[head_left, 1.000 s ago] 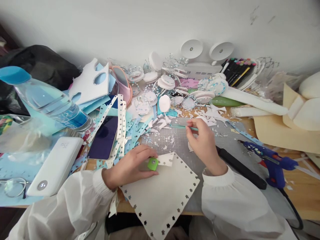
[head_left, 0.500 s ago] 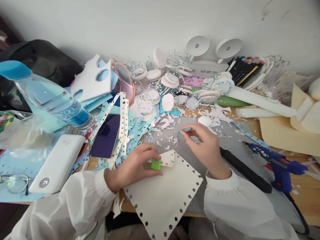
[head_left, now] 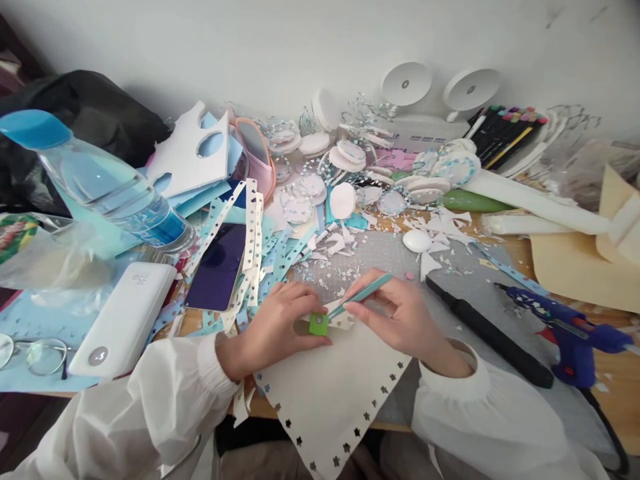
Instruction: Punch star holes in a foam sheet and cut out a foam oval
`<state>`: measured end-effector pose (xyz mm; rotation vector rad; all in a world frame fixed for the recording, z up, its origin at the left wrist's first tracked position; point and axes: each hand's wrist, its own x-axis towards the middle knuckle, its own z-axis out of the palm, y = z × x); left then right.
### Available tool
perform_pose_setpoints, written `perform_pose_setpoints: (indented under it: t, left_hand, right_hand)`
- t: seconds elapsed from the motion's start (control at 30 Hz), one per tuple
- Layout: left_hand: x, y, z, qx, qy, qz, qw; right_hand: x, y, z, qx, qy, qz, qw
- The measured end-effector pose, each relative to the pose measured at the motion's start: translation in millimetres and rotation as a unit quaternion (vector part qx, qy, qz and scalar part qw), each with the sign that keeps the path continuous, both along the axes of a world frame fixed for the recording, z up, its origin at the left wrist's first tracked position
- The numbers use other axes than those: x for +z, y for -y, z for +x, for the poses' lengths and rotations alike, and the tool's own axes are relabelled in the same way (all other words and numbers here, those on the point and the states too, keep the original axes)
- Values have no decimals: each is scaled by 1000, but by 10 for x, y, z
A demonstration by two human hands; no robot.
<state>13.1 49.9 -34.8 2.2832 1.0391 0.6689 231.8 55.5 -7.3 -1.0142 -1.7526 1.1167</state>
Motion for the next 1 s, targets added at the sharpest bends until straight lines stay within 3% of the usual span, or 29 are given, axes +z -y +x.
perform_pose_setpoints:
  t: [0.43, 0.77, 1.0]
  left_hand:
    - [19, 10, 0, 0, -48, 16, 999]
    - [18, -2, 6, -7, -40, 5, 999]
    - [3, -8, -5, -11, -38, 10, 999]
  right_hand:
    - [-124, 11, -75, 17, 41, 0, 999]
    - [-209, -30, -88, -6, -21, -121, 992]
    - [-256, -46, -49, 13, -17, -122, 992]
